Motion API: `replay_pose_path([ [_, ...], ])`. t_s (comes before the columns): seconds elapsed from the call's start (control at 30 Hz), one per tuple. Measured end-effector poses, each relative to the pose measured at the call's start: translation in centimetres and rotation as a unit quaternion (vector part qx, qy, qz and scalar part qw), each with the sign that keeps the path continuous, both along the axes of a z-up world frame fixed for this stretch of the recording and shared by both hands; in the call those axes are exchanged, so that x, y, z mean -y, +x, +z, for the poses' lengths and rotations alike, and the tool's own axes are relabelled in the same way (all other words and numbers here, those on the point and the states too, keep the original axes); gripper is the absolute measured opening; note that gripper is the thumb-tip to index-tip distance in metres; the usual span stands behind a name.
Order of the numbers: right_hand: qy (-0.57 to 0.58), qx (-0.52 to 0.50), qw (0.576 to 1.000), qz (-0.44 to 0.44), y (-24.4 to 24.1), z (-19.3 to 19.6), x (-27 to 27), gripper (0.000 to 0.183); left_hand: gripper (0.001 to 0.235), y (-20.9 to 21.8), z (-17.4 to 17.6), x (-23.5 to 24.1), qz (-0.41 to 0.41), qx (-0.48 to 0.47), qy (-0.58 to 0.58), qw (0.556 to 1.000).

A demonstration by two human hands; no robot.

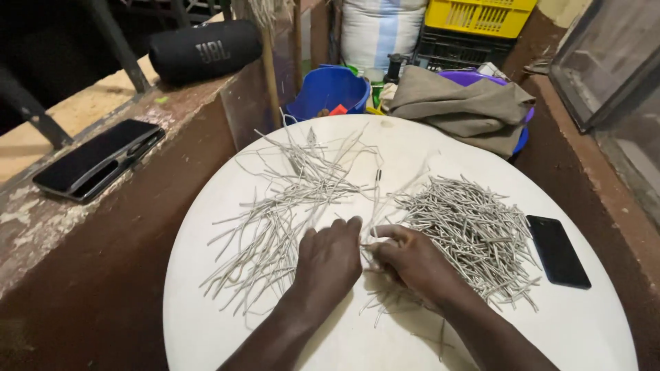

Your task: The person straightens thin metal wires by hand on a white round table. They pick up individual wires from a pile, pull them taut to remove bends, and place the straightened wires into a separate pile.

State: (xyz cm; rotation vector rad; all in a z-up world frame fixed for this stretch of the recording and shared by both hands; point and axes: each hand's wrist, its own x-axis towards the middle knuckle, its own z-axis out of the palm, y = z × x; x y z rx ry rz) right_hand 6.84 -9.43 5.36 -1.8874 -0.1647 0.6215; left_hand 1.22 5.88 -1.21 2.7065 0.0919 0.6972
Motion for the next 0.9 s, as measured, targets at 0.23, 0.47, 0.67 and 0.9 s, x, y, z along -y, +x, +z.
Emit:
replay_pose_path([
  [0.23, -0.231, 0.200, 0.952, -0.009, 0.6, -1.8, 4.7, 0.042, 0.023, 0.6, 0.2, 0.4, -0.034, 0.037, -0.068, 0.996],
  [0.47, -0.141, 0.297, 0.943, -0.058, 1.1, -3.0, 5.8, 0.023, 0.027, -1.7, 2.7, 2.9, -0.113, 0.024, -0.130, 0.985],
  [0.67, -0.113, 0.264, 0.949, -0.129, 1.8, -2.3, 7.0, 0.036, 0.024, -2.0, 3.2, 3.3, -0.093, -0.093, -0.091, 0.987],
  [0.9, -0.113, 0.282, 0.946, -0.115, 2.1, -2.8, 7.1, 0.018, 0.042, -1.1, 3.8, 0.5, -0.004, -0.075, -0.158, 0.985],
])
